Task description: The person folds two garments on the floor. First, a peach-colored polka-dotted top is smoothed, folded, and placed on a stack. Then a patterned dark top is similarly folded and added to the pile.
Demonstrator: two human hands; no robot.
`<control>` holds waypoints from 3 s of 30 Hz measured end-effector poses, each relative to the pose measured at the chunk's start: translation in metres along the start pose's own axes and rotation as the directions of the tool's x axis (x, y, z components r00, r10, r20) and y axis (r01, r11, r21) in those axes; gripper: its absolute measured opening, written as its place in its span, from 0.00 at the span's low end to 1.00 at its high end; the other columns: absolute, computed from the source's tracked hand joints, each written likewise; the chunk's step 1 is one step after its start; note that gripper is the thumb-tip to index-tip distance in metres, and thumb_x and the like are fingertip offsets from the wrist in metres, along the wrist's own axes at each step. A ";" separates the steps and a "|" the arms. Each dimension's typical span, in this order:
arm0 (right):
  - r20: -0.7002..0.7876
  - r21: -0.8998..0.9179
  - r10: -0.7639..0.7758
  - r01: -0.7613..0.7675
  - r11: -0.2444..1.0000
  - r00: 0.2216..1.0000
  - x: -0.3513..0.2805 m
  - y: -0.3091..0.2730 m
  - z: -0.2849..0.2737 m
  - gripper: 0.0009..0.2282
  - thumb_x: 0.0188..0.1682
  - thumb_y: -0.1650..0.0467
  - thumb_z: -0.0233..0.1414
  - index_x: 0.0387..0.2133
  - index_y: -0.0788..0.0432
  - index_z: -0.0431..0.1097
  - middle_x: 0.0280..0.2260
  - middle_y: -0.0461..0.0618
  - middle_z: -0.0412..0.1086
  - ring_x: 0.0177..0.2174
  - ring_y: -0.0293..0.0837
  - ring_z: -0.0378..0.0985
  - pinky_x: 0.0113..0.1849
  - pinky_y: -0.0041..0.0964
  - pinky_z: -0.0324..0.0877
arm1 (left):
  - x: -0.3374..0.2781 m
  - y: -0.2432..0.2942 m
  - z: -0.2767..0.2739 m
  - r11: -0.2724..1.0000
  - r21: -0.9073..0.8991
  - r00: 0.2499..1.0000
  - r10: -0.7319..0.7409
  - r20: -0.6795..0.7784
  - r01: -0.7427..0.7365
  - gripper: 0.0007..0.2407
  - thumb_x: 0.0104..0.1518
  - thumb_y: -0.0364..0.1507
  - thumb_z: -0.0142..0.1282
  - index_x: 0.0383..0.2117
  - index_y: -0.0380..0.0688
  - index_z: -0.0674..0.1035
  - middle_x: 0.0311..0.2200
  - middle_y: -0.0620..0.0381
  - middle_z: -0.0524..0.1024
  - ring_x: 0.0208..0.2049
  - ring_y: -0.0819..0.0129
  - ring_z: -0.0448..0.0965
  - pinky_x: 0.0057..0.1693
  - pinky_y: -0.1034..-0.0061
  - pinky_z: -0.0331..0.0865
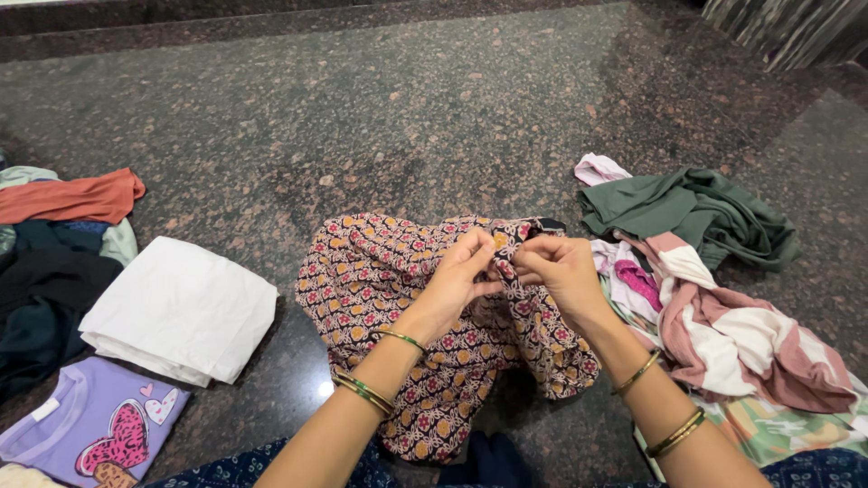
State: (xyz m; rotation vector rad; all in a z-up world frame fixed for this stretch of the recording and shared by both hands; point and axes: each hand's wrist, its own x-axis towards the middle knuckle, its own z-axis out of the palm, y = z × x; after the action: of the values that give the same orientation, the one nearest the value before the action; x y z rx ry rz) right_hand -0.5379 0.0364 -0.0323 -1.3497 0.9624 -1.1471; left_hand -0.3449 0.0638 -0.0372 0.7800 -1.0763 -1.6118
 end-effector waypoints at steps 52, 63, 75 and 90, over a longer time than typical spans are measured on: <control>-0.407 -0.079 -0.333 0.331 0.941 0.851 0.173 -0.099 -0.269 0.03 0.60 0.74 0.49 0.37 0.59 0.69 0.36 0.46 0.71 0.33 0.38 0.73 0.36 0.38 0.71 | 0.017 0.147 -0.255 0.665 -0.437 0.796 0.498 -0.344 -0.605 0.08 0.61 0.34 0.51 0.34 0.46 0.81 0.40 0.57 0.81 0.46 0.63 0.77 0.56 0.59 0.71; -0.502 -0.256 -0.178 0.051 0.965 0.846 0.097 0.122 -0.288 0.06 0.60 0.72 0.56 0.37 0.63 0.69 0.30 0.44 0.71 0.26 0.33 0.69 0.27 0.30 0.66 | -0.059 -0.075 -0.351 0.242 0.634 0.675 -0.167 -0.718 0.734 0.09 0.49 0.35 0.65 0.28 0.42 0.87 0.26 0.47 0.79 0.28 0.57 0.77 0.40 0.62 0.71; -0.505 -0.077 -0.019 -0.024 0.997 0.863 0.042 0.164 -0.274 0.04 0.60 0.71 0.53 0.37 0.60 0.69 0.33 0.48 0.74 0.28 0.37 0.76 0.27 0.33 0.70 | -0.015 -0.186 -0.286 0.280 0.745 0.762 0.066 -0.645 0.606 0.12 0.47 0.39 0.70 0.29 0.44 0.86 0.29 0.45 0.82 0.34 0.54 0.83 0.45 0.65 0.74; -0.378 0.235 0.067 0.026 0.972 0.924 0.147 -0.090 -0.221 0.10 0.55 0.65 0.51 0.35 0.60 0.74 0.32 0.48 0.75 0.27 0.40 0.77 0.30 0.37 0.75 | -0.025 0.167 -0.225 0.976 -0.094 0.889 0.138 -0.437 -0.198 0.16 0.62 0.39 0.43 0.44 0.43 0.79 0.41 0.58 0.83 0.41 0.68 0.83 0.51 0.68 0.74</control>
State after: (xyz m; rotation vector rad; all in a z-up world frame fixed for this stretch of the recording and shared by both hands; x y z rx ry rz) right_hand -0.7279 -0.1446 0.0661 -0.9370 1.0728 -1.4942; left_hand -0.0759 0.0105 0.0267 0.8736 -0.6873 -1.2709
